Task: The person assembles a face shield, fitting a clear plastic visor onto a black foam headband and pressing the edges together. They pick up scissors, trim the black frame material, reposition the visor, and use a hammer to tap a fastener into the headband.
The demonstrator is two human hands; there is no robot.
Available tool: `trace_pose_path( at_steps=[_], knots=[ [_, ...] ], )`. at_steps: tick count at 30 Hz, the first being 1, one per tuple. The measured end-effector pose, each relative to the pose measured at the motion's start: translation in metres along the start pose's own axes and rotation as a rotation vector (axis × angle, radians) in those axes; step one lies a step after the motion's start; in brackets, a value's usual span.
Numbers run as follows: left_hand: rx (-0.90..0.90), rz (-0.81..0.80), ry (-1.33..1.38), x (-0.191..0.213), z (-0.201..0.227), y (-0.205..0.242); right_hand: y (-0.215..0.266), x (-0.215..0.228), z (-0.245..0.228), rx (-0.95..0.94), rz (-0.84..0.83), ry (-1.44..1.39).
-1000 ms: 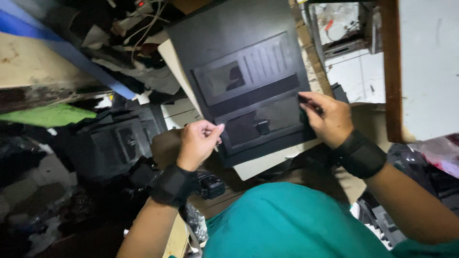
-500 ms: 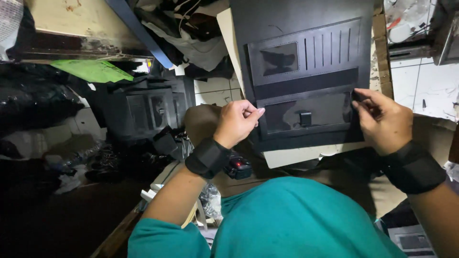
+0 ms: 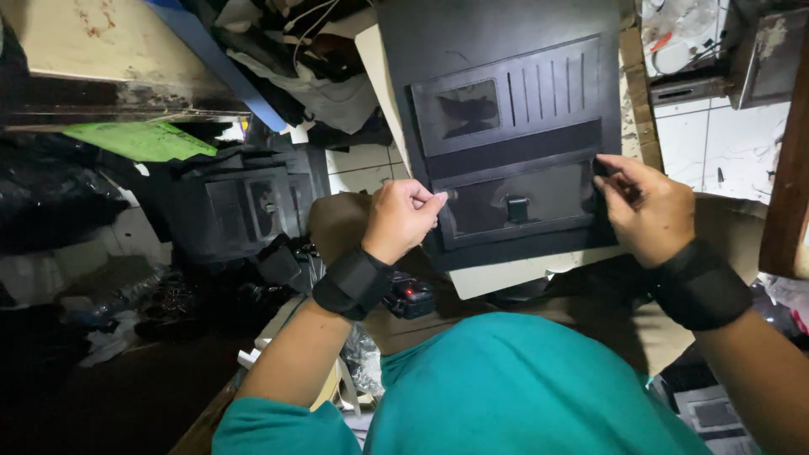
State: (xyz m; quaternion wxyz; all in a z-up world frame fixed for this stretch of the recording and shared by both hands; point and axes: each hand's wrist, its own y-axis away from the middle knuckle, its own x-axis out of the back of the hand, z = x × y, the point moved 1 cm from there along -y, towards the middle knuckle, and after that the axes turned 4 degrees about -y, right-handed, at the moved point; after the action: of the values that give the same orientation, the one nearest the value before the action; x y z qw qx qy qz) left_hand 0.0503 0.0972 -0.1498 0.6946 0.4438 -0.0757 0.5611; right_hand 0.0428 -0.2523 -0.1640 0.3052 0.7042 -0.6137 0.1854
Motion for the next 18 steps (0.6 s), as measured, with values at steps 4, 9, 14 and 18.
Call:
trace_pose_path(
  at_steps=[4, 9, 14, 18],
  knots=[
    [-0.031, 0.037, -0.038, -0.007, -0.009, -0.003, 0.0, -0.003, 0.007, 0.044, 0.017, 0.042],
    [-0.018, 0.019, 0.051, -0.007, -0.009, -0.007, 0.0, -0.002, -0.001, 0.062, 0.084, 0.054],
    [0.106, -0.057, 0.102, 0.001, -0.003, -0.004, -0.001, -0.007, -0.006, 0.063, 0.129, 0.069],
    [0.132, -0.079, 0.087, 0.006, 0.004, -0.003, 0.0, -0.008, 0.0, 0.063, 0.13, 0.112]
  ],
)
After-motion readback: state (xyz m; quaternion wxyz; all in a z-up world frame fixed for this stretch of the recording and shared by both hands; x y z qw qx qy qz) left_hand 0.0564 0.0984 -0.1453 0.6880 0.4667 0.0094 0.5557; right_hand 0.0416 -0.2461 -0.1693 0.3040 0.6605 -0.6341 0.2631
